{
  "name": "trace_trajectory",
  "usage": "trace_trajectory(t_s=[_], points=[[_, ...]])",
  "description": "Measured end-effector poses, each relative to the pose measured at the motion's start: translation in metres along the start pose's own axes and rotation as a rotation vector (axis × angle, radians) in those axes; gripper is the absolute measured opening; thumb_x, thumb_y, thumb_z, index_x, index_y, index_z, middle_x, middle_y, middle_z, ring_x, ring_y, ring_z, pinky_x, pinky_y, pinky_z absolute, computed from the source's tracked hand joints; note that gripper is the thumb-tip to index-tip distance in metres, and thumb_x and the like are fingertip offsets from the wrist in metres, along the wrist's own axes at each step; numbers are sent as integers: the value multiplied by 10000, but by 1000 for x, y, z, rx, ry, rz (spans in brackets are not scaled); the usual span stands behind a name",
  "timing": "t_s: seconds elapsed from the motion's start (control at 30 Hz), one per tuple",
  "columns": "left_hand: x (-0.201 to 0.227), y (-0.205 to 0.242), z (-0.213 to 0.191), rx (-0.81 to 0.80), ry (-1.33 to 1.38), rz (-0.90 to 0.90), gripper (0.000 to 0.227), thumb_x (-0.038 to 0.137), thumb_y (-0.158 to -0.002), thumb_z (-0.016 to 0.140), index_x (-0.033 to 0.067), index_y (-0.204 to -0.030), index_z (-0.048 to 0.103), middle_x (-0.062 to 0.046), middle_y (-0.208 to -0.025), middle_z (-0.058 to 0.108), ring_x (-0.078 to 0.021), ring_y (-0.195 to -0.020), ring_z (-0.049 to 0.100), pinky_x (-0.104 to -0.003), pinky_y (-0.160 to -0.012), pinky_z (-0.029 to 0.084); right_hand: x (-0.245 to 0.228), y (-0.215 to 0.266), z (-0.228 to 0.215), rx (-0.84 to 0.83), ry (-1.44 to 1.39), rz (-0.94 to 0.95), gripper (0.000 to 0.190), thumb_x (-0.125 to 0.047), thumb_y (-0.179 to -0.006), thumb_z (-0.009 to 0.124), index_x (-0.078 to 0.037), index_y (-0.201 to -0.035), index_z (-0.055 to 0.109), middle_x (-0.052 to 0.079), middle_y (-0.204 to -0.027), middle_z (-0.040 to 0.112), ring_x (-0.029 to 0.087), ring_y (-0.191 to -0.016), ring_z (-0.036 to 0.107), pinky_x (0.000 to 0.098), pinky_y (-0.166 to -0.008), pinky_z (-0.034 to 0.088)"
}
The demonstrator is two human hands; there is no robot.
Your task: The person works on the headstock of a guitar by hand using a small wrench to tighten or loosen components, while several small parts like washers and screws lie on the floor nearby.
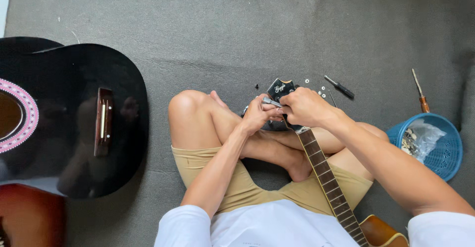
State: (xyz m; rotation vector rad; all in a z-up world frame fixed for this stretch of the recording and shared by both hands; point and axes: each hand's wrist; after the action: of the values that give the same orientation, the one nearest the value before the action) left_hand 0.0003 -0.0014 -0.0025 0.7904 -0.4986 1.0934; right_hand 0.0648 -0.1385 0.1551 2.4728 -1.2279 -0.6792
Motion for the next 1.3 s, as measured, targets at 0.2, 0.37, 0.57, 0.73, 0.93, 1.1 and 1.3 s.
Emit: trace_trajectory(t_s=[0.2,0.37,0.57,0.73,0.93,1.1,1.3], points=[[4,3,3,25,-24,2,459,-75,-866,709,-58,-1243,448,-326,-953,698,-376,-804,731,-467,-767,660,-8,4,-20,-49,38,-122,206,-284,-895,631,-125,-818,736,139,-688,709,408,-818,725,526,-732,581],[-1,-4,-4,-1,-185,-14,438,9,-871,732,14,-1232,484,-207,-965,737,-255,-758,748,-346,-709,660,-9,5,-35,-54,456,-399,256,-370,-883,649,-221,-677,676,-19,-621,650,258,-745,683,475,-717,588],[11,2,6,-9,-70,-41,511,-18,-868,749,-41,-1280,447,-288,-1000,709,-328,-832,735,-440,-804,638,-5,7,-23,186,790,-688,106,-226,-776,637,-253,-766,740,-67,-823,694,205,-1008,536,606,-1152,241],[11,2,6,-2,-92,-54,595,-25,-833,771,-52,-1318,427,-278,-1008,706,-319,-823,736,-415,-807,642,-2,36,-58,297,505,-474,98,-126,-794,694,-149,-889,694,-15,-802,697,185,-879,653,466,-1050,379],[10,1,9,48,-84,-69,624,-35,-792,796,-70,-1295,428,-264,-951,706,-325,-809,739,-402,-772,655,19,45,-28,334,26,-161,77,-155,-912,640,-147,-842,610,22,-651,623,255,-715,686,416,-745,525],[15,4,11,62,-110,-62,612,-37,-786,797,-65,-1280,435,-255,-937,708,-310,-793,738,-395,-763,659,7,35,-11,314,-9,-51,103,-225,-860,663,-122,-859,656,84,-667,660,348,-723,706,483,-645,550],[14,7,10,77,-115,-36,589,-28,-793,797,-52,-1275,459,-243,-925,710,-306,-788,745,-397,-748,663,-1,17,-13,133,52,35,151,-263,-875,648,-121,-835,685,104,-678,682,376,-749,732,505,-691,573]])
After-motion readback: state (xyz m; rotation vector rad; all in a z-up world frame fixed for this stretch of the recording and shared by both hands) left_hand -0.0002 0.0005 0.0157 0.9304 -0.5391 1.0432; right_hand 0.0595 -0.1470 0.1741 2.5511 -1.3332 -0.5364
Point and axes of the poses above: each hand's wrist, its own y-axis away from the middle knuckle, its own z-axis out of the palm, x = y × z
